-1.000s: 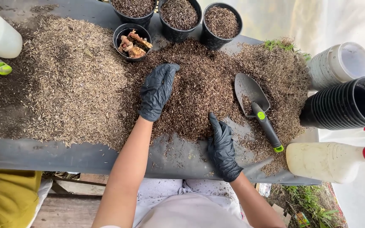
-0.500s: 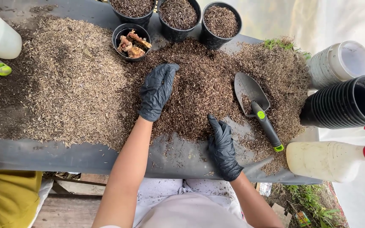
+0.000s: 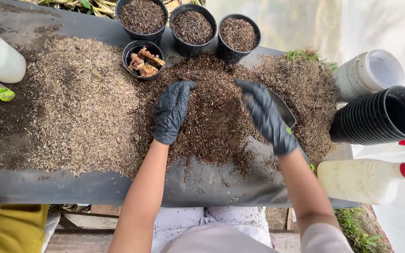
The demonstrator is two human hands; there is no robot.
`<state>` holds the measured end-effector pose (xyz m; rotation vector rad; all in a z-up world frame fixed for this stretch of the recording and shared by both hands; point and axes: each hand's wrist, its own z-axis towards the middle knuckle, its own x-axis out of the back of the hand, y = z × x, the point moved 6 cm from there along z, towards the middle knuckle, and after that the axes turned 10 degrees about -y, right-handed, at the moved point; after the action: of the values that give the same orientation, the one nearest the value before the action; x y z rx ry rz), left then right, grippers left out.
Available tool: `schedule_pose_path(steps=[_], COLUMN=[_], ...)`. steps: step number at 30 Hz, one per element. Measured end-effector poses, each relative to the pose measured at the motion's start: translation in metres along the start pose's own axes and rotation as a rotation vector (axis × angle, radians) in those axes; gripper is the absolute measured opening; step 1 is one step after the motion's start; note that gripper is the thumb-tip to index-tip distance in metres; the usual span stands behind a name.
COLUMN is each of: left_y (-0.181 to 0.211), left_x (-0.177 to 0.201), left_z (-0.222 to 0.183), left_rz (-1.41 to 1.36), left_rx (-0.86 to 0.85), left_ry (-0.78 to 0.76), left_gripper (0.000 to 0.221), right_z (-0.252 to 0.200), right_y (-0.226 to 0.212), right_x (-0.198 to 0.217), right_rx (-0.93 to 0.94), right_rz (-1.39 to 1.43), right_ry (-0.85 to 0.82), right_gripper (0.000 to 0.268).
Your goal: Mixing different types of soil and substrate together on a table using hands and a trowel.
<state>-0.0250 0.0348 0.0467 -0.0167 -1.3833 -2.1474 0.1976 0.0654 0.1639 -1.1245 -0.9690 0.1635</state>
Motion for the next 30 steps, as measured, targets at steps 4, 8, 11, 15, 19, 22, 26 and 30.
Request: schedule_pose_path(steps=[4, 8, 11, 15, 19, 22, 26, 30], left_y=[0.002, 0.004, 0.004, 0.0, -0.009, -0.009, 0.029, 0.036], left_x=[0.004, 0.007, 0.006, 0.004, 0.003, 0.005, 0.02, 0.043], left_z=[0.002, 0.002, 0.001, 0.001, -0.001, 0.001, 0.002, 0.012], left_rz=[0.054, 0.049, 0.04, -0.027, 0.015, -0.007, 0.005, -0.189], left_rx=[0.022, 0.027, 0.037, 0.077, 0.086, 0.069, 0.052, 0.124], left_ry=[0.007, -0.003, -0.011, 0.002, 0.04, 0.081, 0.2, 0.044], left_gripper=[0.027, 0.027, 0.027, 0.028, 0.028, 0.028, 0.031, 0.03], right_z=[0.058, 0.131, 0.115, 0.112, 0.163, 0.174, 0.175, 0.146], right_y=[0.077, 0.224, 0.144, 0.077, 0.159, 0.136, 0.132, 0.081], right_x=[0.007, -0.018, -0.028, -0.02, -0.041, -0.043, -0.063, -0.066], right_rx=[-0.176, -0.518, -0.455, -0.351, -0.244, -0.175, 0.113, -0.114], right_rz=[-0.244, -0.381, -0.171, 0.113, -0.18, -0.332, 0.034, 0.468], right_ry=[-0.037, -0.107, -0.08, -0.054, -0.153, -0.163, -0.179, -0.304], right_gripper=[0.054, 0.068, 0.064, 0.061, 0.047, 0.046, 0.045, 0.037])
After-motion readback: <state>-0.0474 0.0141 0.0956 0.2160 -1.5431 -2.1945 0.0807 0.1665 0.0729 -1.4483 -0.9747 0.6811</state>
